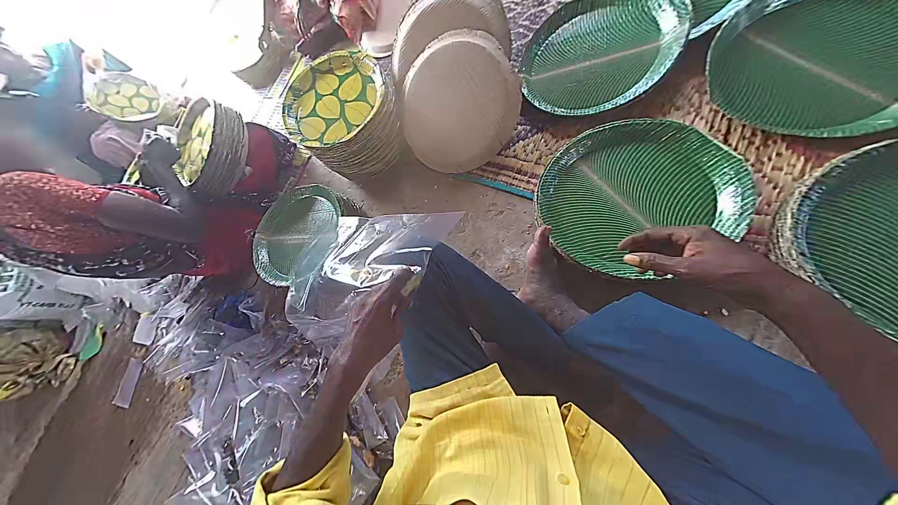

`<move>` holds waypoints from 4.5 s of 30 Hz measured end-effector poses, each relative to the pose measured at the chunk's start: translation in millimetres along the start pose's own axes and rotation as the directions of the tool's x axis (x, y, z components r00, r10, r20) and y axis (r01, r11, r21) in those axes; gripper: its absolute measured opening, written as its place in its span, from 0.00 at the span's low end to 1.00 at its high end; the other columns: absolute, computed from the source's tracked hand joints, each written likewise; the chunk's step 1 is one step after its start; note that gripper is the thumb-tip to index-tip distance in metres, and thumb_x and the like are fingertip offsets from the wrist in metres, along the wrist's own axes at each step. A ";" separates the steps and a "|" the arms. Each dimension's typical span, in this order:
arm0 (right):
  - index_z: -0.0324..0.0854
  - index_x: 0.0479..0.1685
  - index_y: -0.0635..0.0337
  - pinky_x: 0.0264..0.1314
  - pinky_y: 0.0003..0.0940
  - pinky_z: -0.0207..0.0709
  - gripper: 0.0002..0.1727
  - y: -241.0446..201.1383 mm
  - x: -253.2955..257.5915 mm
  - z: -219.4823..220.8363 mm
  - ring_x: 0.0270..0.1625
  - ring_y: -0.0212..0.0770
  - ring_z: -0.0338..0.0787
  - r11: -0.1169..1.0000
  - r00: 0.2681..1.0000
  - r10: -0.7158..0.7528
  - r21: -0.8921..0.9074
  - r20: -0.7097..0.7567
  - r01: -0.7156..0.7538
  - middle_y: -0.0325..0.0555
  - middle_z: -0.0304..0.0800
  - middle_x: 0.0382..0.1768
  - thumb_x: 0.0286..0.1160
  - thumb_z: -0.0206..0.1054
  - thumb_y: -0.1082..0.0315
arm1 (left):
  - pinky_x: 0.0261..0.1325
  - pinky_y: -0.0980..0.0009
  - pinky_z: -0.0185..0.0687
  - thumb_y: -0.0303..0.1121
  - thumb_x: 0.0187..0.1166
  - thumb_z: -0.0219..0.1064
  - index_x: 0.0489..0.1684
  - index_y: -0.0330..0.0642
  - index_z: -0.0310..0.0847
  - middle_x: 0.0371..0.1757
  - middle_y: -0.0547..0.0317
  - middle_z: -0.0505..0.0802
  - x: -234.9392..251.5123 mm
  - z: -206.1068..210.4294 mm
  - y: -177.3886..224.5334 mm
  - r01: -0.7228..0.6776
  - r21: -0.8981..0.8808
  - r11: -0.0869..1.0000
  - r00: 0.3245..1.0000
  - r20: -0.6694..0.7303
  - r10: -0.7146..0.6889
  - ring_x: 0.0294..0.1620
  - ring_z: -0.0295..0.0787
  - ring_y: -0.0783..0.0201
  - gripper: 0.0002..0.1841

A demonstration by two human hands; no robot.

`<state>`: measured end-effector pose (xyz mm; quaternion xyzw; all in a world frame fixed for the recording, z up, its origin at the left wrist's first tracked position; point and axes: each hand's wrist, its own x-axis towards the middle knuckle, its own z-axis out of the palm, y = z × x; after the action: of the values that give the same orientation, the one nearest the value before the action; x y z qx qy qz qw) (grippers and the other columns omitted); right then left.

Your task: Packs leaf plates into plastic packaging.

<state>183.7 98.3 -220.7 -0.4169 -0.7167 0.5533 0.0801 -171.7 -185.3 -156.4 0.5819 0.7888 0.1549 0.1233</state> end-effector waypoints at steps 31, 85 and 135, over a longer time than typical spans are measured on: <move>0.82 0.58 0.67 0.41 0.22 0.81 0.11 23.7 14.6 76.1 0.34 0.24 0.84 0.891 0.999 -0.018 0.452 -0.042 0.035 0.40 0.90 0.39 0.87 0.63 0.69 | 0.40 0.76 0.86 0.26 0.78 0.70 0.41 0.38 0.92 0.36 0.62 0.95 149.6 183.3 115.6 -0.098 -0.730 0.677 0.956 0.119 0.267 0.32 0.88 0.78 0.05; 0.87 0.40 0.63 0.44 0.27 0.89 0.09 34.2 16.2 75.3 0.35 0.27 0.92 0.807 0.974 -0.035 0.569 -0.222 0.159 0.36 0.93 0.31 0.85 0.60 0.75 | 0.39 0.79 0.86 0.25 0.84 0.62 0.45 0.33 0.87 0.31 0.67 0.92 140.0 173.2 116.9 0.185 -0.905 0.382 0.865 0.334 0.374 0.30 0.87 0.78 0.07; 0.89 0.44 0.62 0.38 0.18 0.80 0.10 24.3 4.9 84.9 0.32 0.21 0.84 0.869 0.970 0.045 0.489 -0.240 0.080 0.34 0.90 0.32 0.87 0.60 0.73 | 0.39 0.76 0.87 0.25 0.79 0.62 0.31 0.42 0.81 0.26 0.69 0.88 140.1 187.4 116.8 0.228 -0.924 0.306 0.933 0.297 0.205 0.28 0.87 0.76 0.06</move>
<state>144.0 41.0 -275.1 -0.4404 -0.5395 0.6623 0.2764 -39.6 -0.4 -285.7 0.4079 0.5111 0.4788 0.5857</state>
